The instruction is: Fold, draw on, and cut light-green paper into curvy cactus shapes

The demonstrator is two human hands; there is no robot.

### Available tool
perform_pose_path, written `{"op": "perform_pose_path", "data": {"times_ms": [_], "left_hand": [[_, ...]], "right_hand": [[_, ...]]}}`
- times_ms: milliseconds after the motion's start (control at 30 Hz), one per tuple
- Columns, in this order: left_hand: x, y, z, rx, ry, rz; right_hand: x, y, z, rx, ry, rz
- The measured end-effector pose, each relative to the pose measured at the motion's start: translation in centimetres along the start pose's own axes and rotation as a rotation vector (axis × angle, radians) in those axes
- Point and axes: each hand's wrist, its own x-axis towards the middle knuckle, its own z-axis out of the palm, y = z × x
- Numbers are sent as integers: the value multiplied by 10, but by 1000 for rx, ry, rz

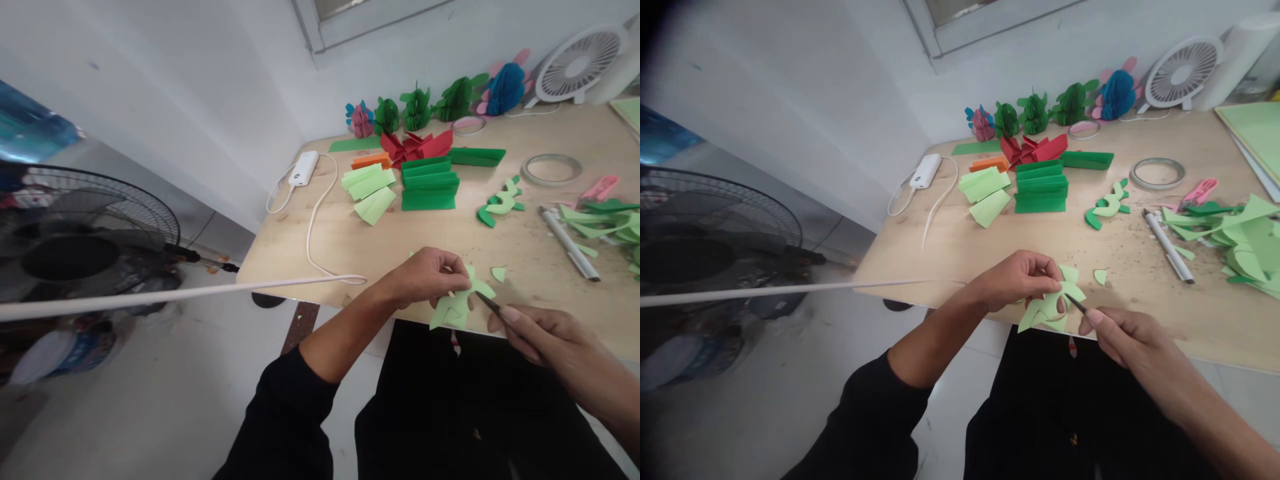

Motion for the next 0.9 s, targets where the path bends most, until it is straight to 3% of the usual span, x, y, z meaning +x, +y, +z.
{"op": "perform_pose_path", "data": {"times_ms": [900], "left_hand": [[2,3,-7,33,-59,13]], "right_hand": [[2,-2,-2,-28,-15,-13]]}}
